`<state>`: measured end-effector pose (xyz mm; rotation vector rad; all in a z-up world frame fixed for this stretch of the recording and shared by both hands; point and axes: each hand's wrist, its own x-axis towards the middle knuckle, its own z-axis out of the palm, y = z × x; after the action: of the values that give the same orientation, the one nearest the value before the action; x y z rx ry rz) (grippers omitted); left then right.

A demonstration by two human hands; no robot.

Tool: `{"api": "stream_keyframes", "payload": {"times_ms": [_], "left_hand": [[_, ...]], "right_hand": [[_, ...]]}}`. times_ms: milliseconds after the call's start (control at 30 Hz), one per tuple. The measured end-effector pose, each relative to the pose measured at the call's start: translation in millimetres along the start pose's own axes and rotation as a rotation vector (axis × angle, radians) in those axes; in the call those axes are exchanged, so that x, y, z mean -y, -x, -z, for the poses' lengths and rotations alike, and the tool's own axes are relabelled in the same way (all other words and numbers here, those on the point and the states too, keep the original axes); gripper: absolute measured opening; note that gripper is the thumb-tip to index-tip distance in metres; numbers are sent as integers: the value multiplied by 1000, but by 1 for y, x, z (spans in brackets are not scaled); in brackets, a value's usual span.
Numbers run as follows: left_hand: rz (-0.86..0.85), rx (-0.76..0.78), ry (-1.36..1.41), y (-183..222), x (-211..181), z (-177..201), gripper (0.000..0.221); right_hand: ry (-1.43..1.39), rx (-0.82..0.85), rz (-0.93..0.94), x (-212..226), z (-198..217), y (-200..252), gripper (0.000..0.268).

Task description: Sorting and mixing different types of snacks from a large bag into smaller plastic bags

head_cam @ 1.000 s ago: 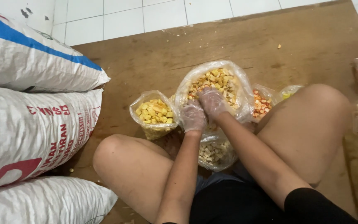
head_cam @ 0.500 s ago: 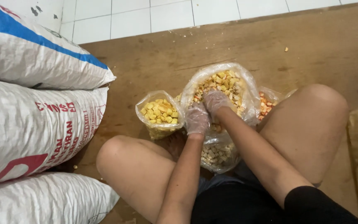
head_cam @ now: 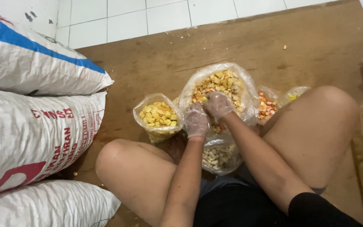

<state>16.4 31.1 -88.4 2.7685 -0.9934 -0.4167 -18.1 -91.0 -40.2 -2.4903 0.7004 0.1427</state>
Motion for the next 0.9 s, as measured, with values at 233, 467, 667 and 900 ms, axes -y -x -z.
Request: {"api": "stream_keyframes", "payload": {"times_ms": [233, 467, 667, 900], "left_hand": [[71, -18, 100, 3, -11, 30, 46], [106, 29, 46, 3, -19, 46, 49], [85, -26, 25, -8, -16, 21, 49], [71, -223, 164, 16, -89, 104, 29]], "right_hand": [[-480, -133, -18, 10, 46, 17, 33], [-918, -264, -100, 4, 82, 41, 47], [-895, -335, -154, -73, 64, 27, 47], [-859, -515, -410, -125, 76, 36, 39]]}}
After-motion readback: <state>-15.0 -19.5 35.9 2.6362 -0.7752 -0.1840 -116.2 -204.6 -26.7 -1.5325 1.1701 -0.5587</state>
